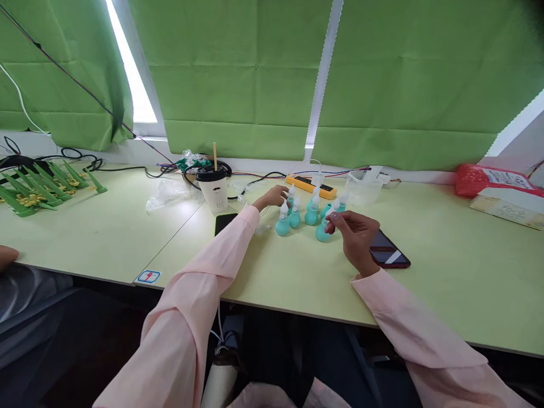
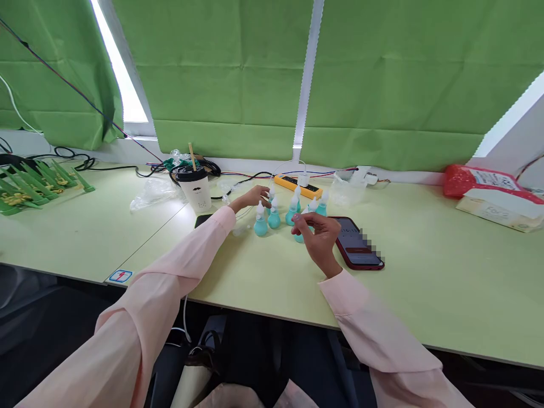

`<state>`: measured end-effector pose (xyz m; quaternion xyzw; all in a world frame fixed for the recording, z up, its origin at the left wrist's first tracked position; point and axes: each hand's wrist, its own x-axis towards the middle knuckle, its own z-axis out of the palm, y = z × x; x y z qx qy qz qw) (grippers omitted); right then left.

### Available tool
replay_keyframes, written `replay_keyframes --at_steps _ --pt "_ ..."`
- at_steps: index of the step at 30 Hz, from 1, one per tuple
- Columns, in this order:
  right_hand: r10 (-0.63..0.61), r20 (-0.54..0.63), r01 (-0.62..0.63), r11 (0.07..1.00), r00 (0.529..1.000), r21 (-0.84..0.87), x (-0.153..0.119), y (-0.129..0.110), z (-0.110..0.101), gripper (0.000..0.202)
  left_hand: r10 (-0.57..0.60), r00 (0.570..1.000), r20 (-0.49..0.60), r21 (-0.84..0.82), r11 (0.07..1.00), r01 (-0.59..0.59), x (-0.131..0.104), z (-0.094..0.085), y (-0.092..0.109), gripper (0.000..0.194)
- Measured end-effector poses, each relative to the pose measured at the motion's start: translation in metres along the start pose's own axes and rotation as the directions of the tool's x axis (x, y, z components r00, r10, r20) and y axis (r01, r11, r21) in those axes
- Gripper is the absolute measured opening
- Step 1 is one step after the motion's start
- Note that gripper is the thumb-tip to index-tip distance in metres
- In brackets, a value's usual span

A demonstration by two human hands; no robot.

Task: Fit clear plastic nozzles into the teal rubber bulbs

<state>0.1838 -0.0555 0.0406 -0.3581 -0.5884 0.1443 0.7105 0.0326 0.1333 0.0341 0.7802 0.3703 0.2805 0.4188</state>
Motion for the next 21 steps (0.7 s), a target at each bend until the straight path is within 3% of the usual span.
replay_keyframes --at_steps 4,7,9,14,17,21 --pt "-0.013 0.031 0.015 0.997 0.999 -0.076 -0.004 0.001 0.0 0.016 0.037 0.999 -0.031 0.128 0.991 -0.033 -0.017 -0.021 0.009 0.05" --pt "-0.049 0.092 0.063 0.986 0.995 -0.153 -0.007 0.001 0.001 0.02 0.057 0.996 -0.062 0.252 0.967 -0.04 -0.042 -0.042 0.019 0.038" --pt "-0.084 0.138 0.11 0.975 0.987 -0.193 -0.009 0.001 0.003 0.021 0.036 0.999 -0.024 0.349 0.937 -0.025 -0.062 -0.05 0.022 0.029" --pt "-0.143 0.216 0.195 0.952 0.966 -0.238 -0.015 0.004 0.01 0.018 -0.048 0.994 0.103 0.486 0.874 -0.008 -0.099 -0.038 0.01 0.033" --pt "-0.141 0.253 0.204 0.948 0.957 -0.243 -0.018 0.007 0.014 0.018 -0.069 0.989 0.131 0.502 0.865 -0.006 -0.105 -0.03 0.001 0.029" --pt "-0.108 0.301 0.189 0.948 0.947 -0.256 -0.02 0.012 0.016 0.018 -0.065 0.986 0.154 0.456 0.89 -0.013 -0.106 -0.037 0.0 0.029"
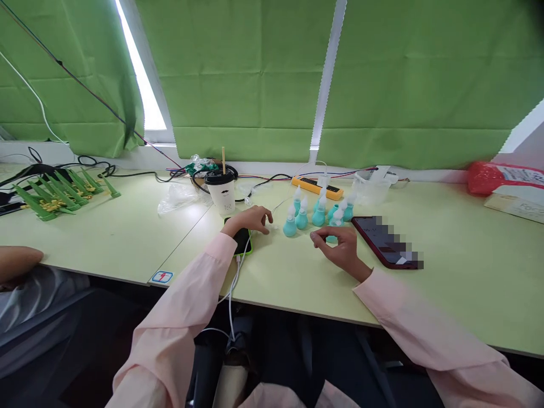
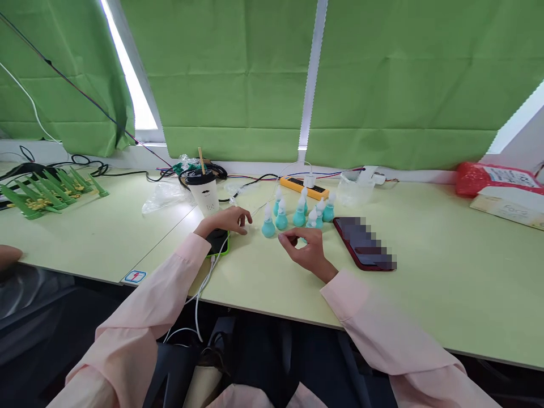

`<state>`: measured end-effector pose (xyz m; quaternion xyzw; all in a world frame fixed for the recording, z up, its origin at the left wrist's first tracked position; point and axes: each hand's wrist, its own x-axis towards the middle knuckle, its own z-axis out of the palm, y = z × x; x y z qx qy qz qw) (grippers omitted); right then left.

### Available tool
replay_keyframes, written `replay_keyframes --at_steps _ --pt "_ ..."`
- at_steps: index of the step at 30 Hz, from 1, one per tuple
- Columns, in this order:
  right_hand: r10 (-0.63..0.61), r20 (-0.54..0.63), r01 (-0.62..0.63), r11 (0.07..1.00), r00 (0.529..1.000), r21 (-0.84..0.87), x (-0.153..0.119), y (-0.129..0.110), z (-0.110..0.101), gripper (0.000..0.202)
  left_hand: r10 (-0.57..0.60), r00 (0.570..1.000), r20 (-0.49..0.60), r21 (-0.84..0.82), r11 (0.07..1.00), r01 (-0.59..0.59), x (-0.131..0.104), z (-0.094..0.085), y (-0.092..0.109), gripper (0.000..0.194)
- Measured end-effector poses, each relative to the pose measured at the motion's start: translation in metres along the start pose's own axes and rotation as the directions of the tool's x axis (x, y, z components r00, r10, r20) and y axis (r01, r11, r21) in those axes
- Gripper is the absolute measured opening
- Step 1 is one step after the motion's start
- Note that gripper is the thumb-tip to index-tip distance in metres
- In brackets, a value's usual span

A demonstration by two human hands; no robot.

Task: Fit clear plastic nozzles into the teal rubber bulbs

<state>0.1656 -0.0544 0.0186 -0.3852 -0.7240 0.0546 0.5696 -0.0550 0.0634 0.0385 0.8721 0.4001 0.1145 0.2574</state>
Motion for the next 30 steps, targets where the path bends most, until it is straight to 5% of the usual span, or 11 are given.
replay_keyframes --at_steps 3,6,9,12,17,25,30 --pt "0.03 0.08 -0.031 0.999 0.996 0.008 -0.003 0.005 0.006 0.014 0.021 0.999 0.044 -0.086 0.996 -0.017 -0.005 -0.007 0.006 0.026" --pt "0.048 0.199 -0.055 0.998 0.979 0.03 -0.009 0.008 0.014 0.018 0.081 0.975 0.208 -0.21 0.977 -0.036 -0.011 -0.004 0.02 0.023" --pt "0.071 0.342 -0.093 0.995 0.937 0.047 -0.016 0.008 0.021 0.045 0.147 0.929 0.341 -0.344 0.939 -0.022 -0.012 0.011 0.035 0.027" --pt "0.052 0.419 -0.061 0.998 0.906 0.009 -0.019 0.009 0.024 0.056 0.174 0.92 0.351 -0.452 0.892 0.004 -0.007 0.032 0.042 0.03" --pt "-0.047 0.448 0.082 0.995 0.893 -0.059 -0.017 0.015 0.019 0.019 0.167 0.931 0.325 -0.548 0.835 0.042 -0.003 0.046 0.042 0.033" --pt "-0.134 0.478 0.205 0.974 0.868 -0.1 -0.024 0.022 0.027 0.016 0.21 0.923 0.323 -0.584 0.811 0.02 -0.004 0.04 0.035 0.028" --pt "-0.133 0.323 0.194 0.967 0.937 -0.165 -0.021 -0.001 0.017 0.022 0.213 0.925 0.314 -0.579 0.815 0.009 -0.002 0.045 0.036 0.022"
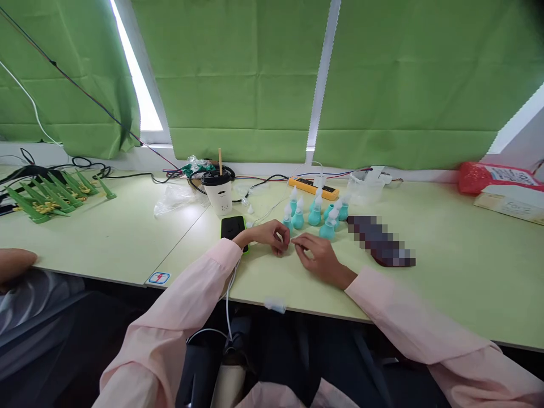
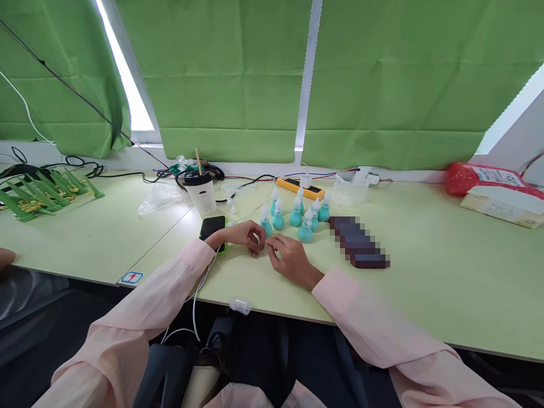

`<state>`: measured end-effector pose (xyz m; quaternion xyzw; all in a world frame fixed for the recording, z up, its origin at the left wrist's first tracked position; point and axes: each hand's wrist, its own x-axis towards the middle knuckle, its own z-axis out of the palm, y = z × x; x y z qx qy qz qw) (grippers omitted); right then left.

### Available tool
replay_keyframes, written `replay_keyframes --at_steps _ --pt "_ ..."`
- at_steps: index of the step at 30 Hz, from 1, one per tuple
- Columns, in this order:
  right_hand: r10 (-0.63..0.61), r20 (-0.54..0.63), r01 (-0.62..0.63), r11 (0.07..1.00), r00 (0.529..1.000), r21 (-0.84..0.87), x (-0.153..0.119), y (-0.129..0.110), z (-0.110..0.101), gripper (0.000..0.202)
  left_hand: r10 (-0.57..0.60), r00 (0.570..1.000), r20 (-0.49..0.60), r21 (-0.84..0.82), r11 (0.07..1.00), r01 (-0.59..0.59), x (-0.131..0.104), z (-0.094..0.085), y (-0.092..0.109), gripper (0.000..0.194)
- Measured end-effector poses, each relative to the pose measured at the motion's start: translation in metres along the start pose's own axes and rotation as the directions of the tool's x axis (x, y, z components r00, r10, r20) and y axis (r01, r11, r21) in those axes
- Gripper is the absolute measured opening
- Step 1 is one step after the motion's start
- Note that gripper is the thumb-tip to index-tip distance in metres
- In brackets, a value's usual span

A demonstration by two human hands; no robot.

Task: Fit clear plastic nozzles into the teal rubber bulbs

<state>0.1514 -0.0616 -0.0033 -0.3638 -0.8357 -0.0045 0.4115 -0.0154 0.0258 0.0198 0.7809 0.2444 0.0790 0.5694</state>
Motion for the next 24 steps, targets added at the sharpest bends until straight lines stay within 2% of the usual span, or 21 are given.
replay_keyframes --at_steps 1,2,3,4,5,6,7,8,9,11,12,13,15,17,21,23,24 --pt "-0.005 -0.052 0.005 1.0 0.999 0.0 -0.004 -0.011 -0.004 0.024 0.001 1.0 -0.007 0.001 1.0 -0.001 -0.001 -0.001 0.001 0.021" --pt "-0.074 -0.1 0.076 0.997 0.992 0.015 -0.011 -0.024 -0.007 0.028 -0.001 1.0 -0.007 0.003 1.0 0.001 -0.002 -0.001 0.003 0.02" --pt "-0.225 -0.075 0.227 0.974 0.972 0.024 -0.021 -0.038 -0.006 0.031 -0.006 1.0 0.002 0.006 1.0 0.006 -0.003 -0.002 0.005 0.02" --pt "-0.397 -0.032 0.398 0.917 0.917 0.04 -0.034 -0.052 -0.002 0.027 -0.013 1.0 0.017 0.008 1.0 0.013 -0.004 -0.003 0.007 0.019" --pt "-0.579 0.034 0.574 0.814 0.815 0.093 -0.049 -0.065 0.008 0.022 -0.021 0.999 0.033 0.01 1.0 0.021 -0.005 -0.004 0.008 0.019" --pt "-0.681 0.16 0.664 0.732 0.714 0.154 -0.065 -0.077 0.022 0.021 -0.027 0.999 0.045 0.011 1.0 0.026 -0.006 -0.005 0.01 0.019" --pt "-0.715 0.241 0.69 0.698 0.656 0.192 -0.082 -0.085 0.04 0.02 -0.028 0.998 0.05 0.012 1.0 0.028 -0.007 -0.005 0.011 0.019" --pt "-0.676 0.317 0.652 0.733 0.665 0.197 -0.098 -0.091 0.061 0.022 -0.025 0.999 0.048 0.012 1.0 0.025 -0.007 -0.006 0.012 0.02" --pt "-0.601 0.385 0.569 0.796 0.7 0.208 -0.112 -0.094 0.084 0.024 -0.017 0.999 0.041 0.011 1.0 0.016 -0.008 -0.007 0.012 0.019" --pt "-0.312 0.538 0.247 0.95 0.783 0.191 -0.134 -0.095 0.129 0.036 0.006 1.0 0.027 0.012 1.0 -0.006 -0.008 -0.01 0.012 0.019" --pt "-0.177 0.579 0.1 0.982 0.796 0.162 -0.143 -0.094 0.148 0.038 0.015 1.0 0.026 0.016 1.0 -0.015 -0.009 -0.011 0.011 0.019" --pt "-0.093 0.613 0.003 0.989 0.785 0.147 -0.15 -0.094 0.163 0.039 0.021 0.999 0.028 0.02 1.0 -0.022 -0.009 -0.011 0.011 0.018" --pt "-0.002 0.646 -0.111 0.985 0.763 0.134 -0.161 -0.094 0.182 0.052 0.024 0.999 0.039 0.034 0.999 -0.025 -0.008 -0.012 0.01 0.018" --pt "0.021 0.646 -0.136 0.982 0.763 0.128 -0.171 -0.095 0.187 0.055 0.015 0.999 0.05 0.046 0.999 -0.017 -0.008 -0.011 0.009 0.018" --pt "0.031 0.615 -0.099 0.992 0.788 0.077 -0.191 -0.095 0.184 0.052 0.01 0.998 0.061 0.097 0.995 -0.016 -0.008 -0.01 0.01 0.018" --pt "0.012 0.573 -0.038 0.999 0.819 0.034 -0.202 -0.094 0.185 0.051 0.03 0.998 0.053 0.167 0.985 -0.039 -0.009 -0.013 0.011 0.018" --pt "-0.018 0.541 0.016 1.0 0.841 0.007 -0.208 -0.093 0.185 0.049 0.044 0.999 0.01 0.24 0.97 -0.045 -0.009 -0.016 0.011 0.018"
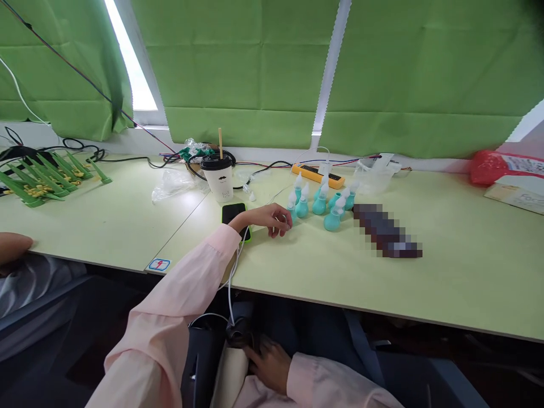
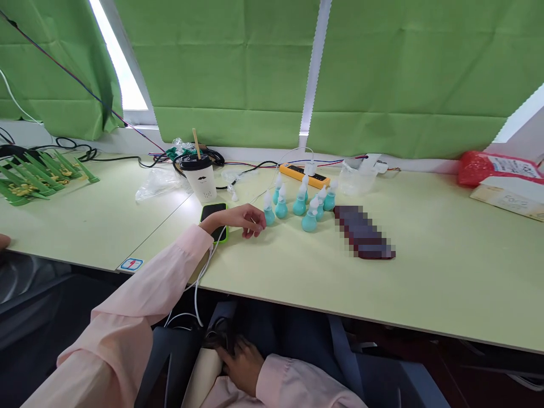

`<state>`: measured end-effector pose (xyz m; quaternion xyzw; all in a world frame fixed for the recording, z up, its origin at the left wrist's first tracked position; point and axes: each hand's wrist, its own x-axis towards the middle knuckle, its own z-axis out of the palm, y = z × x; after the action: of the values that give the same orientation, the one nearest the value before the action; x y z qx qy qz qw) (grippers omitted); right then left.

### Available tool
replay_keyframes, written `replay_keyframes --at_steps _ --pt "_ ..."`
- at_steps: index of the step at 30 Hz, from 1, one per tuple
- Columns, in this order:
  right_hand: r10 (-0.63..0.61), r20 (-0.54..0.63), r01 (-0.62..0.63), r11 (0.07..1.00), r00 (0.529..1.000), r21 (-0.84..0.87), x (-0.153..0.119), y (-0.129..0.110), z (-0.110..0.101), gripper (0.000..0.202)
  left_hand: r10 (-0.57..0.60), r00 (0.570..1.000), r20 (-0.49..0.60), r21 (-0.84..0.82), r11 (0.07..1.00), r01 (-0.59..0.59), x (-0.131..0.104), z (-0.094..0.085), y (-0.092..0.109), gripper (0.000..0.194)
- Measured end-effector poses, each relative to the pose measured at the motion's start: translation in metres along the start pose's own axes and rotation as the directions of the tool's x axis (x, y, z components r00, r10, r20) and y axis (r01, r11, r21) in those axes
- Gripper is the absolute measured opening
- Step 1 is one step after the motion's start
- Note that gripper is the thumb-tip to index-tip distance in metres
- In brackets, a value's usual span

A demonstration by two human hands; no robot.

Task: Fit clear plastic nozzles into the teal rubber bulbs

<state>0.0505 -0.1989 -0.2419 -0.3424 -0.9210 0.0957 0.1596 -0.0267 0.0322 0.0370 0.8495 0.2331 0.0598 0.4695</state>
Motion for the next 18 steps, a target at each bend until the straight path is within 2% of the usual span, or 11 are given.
replay_keyframes --at_steps 2,4,7,8,10,15,16,18 --pt "-0.104 -0.1 0.091 0.988 0.99 -0.126 -0.011 0.003 0.005 0.043 0.002 0.984 -0.179 0.198 0.98 0.034 0.0 -0.006 -0.003 0.018" --pt "-0.207 -0.199 0.161 0.961 0.958 -0.226 -0.02 0.007 0.003 0.036 0.018 0.918 -0.395 0.357 0.924 0.136 0.0 -0.012 -0.009 0.02" --pt "-0.3 -0.357 0.215 0.942 0.885 -0.258 -0.023 0.012 -0.02 0.029 0.042 0.836 -0.548 0.434 0.869 0.24 0.004 -0.015 -0.024 0.025" --pt "-0.314 -0.398 0.228 0.941 0.862 -0.25 -0.02 0.013 -0.034 0.029 0.047 0.824 -0.565 0.454 0.851 0.263 0.006 -0.014 -0.029 0.026" --pt "-0.312 -0.393 0.243 0.946 0.865 -0.216 -0.006 0.011 -0.073 0.031 0.048 0.828 -0.558 0.49 0.825 0.282 0.01 -0.012 -0.038 0.027" --pt "-0.494 -0.435 0.402 0.868 0.753 -0.289 0.038 -0.001 -0.197 0.029 0.046 0.873 -0.485 0.524 0.814 0.249 0.019 -0.009 -0.048 0.019" --pt "-0.499 -0.432 0.41 0.866 0.752 -0.287 0.044 0.001 -0.22 0.031 0.048 0.878 -0.477 0.521 0.82 0.238 0.02 -0.009 -0.048 0.017" --pt "-0.389 -0.377 0.353 0.921 0.84 -0.163 0.054 0.011 -0.256 0.034 0.052 0.882 -0.468 0.502 0.837 0.217 0.02 -0.009 -0.047 0.017"
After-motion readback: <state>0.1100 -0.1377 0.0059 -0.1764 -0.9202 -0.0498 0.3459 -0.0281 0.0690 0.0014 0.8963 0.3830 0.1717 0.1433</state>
